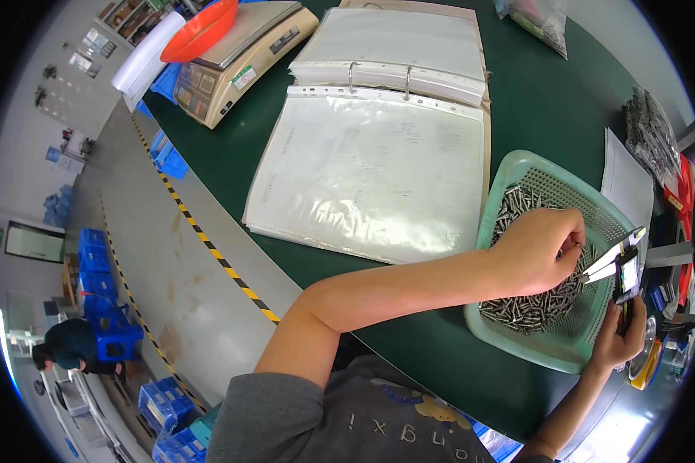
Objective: Measuring small metal components with a digital caliper for quality control.
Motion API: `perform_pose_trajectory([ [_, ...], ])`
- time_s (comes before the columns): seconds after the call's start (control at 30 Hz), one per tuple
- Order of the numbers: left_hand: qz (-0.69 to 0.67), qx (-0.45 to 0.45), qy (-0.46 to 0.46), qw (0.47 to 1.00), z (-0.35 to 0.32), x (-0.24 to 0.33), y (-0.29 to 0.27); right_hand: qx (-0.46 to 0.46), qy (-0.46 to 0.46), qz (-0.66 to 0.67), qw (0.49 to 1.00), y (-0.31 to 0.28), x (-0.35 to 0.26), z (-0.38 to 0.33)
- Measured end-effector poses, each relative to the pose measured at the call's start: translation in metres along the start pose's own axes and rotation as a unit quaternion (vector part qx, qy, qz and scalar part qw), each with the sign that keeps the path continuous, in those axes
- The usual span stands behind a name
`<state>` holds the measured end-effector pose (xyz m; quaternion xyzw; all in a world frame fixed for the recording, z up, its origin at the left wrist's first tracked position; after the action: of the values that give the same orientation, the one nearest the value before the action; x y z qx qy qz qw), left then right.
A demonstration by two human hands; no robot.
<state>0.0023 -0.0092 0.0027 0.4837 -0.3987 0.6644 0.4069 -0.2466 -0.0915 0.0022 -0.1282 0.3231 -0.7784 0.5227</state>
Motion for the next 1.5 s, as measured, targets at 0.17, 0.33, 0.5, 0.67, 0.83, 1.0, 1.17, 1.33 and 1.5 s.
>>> perform_pose_trajectory([
  [0.17,-0.034,-0.031,-0.058,0.997,0.004,-0.002,0.0,-0.03,-0.014,0.018,0.999,0.002,0.002,0.002],
  [0.33,-0.032,-0.031,-0.064,0.997,0.006,-0.004,0.0,-0.066,-0.051,0.031,0.996,0.006,-0.007,0.01],
  [0.5,-0.018,-0.037,-0.064,0.997,0.007,-0.006,0.001,-0.079,-0.025,0.044,0.996,0.009,-0.007,0.012],
  [0.67,0.002,-0.03,-0.054,0.998,0.007,-0.007,0.002,-0.084,-0.018,0.047,0.995,0.01,-0.007,0.013],
  [0.83,0.008,-0.036,-0.058,0.998,0.006,-0.007,0.002,-0.094,-0.025,0.043,0.994,0.01,-0.012,0.017],
  [1.0,0.023,-0.034,-0.047,0.998,0.005,-0.006,0.001,-0.105,-0.023,0.028,0.994,0.01,-0.018,0.021],
  [1.17,0.03,-0.053,-0.059,0.996,0.008,-0.003,0.0,-0.094,-0.008,-0.002,0.996,0.01,-0.029,0.028],
  [1.33,-0.069,-0.081,-0.117,0.987,0.011,-0.007,-0.009,-0.019,0.049,-0.028,0.998,0.013,-0.038,0.041],
  [1.5,-0.103,-0.116,-0.116,0.981,0.011,-0.008,-0.012,-0.017,0.066,-0.023,0.997,0.008,-0.035,0.044],
])
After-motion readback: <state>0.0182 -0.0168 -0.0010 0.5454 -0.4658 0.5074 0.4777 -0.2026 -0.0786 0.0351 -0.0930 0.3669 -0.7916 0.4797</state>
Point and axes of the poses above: each hand's wrist, its own z-axis towards the middle knuckle, its own y-axis out of the palm, x = y × z, the point moved 2 cm from there along z, towards the middle knuckle, and after that the axes turned 14 degrees about -y, right-handed, at the moved point
